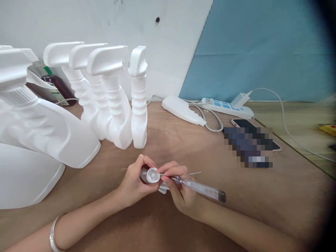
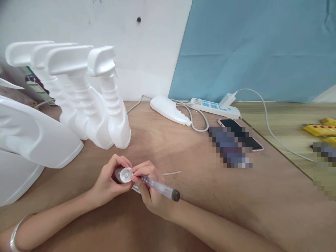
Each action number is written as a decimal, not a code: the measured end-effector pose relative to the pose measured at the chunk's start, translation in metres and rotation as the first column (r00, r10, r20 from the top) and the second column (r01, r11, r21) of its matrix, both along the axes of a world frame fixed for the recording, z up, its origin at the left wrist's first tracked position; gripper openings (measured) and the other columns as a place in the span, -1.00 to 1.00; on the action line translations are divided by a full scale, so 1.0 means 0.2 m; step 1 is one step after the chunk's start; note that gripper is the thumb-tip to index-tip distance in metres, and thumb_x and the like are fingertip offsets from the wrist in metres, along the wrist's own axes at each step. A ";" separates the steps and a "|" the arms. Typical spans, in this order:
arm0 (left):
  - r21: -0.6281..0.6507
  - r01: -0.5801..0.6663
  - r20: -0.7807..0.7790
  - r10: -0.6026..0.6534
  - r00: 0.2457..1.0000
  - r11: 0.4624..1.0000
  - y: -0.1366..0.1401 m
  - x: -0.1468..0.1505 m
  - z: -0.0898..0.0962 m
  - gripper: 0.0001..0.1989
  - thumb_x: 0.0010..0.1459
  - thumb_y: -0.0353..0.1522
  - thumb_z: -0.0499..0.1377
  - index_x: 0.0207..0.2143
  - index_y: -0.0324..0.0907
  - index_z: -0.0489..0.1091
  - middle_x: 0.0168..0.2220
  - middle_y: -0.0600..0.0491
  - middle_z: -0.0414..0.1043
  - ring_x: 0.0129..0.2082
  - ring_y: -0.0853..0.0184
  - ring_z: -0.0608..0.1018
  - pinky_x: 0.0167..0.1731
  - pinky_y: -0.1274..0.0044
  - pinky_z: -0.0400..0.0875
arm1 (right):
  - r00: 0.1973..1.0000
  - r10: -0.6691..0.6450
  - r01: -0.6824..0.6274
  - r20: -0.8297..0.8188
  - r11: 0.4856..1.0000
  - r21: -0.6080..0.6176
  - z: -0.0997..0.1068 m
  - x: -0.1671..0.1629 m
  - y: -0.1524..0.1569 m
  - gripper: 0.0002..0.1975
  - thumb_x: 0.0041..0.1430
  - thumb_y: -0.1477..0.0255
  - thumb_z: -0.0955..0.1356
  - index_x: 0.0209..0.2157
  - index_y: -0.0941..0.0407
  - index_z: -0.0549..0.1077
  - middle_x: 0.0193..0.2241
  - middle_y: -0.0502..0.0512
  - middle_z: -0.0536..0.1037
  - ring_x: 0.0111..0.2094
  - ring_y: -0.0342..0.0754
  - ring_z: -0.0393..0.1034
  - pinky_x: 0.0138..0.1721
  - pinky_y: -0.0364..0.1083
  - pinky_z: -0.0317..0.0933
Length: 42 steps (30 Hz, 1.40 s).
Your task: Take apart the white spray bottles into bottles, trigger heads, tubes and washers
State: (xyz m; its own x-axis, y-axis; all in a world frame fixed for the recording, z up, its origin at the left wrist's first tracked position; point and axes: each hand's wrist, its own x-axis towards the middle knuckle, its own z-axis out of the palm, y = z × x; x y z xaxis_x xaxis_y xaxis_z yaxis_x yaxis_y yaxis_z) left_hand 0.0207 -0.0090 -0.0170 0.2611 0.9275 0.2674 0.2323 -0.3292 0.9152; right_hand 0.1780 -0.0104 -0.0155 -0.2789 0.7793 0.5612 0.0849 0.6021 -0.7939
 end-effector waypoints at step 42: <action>0.320 0.021 0.006 -0.024 1.000 0.947 -0.02 0.01 -0.02 -0.72 -0.17 -0.46 0.23 -0.39 -0.18 0.17 -0.46 0.09 0.26 -0.54 0.48 0.35 -0.54 0.64 0.25 | 0.936 0.027 -0.183 -0.351 0.889 -0.419 -0.02 -0.03 0.00 -0.87 0.20 0.37 0.20 -0.42 0.08 0.17 -0.52 -0.07 0.26 -0.51 -0.20 0.20 -0.45 -0.17 0.12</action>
State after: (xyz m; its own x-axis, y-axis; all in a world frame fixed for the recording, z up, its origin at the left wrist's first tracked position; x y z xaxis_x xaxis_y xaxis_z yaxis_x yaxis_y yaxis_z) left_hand 0.0224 -0.0135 -0.0218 0.2771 0.7870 0.5513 0.2131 -0.6098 0.7634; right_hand 0.1713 -0.0101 -0.0192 -0.2348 0.9416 0.2416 -0.2699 0.1756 -0.9467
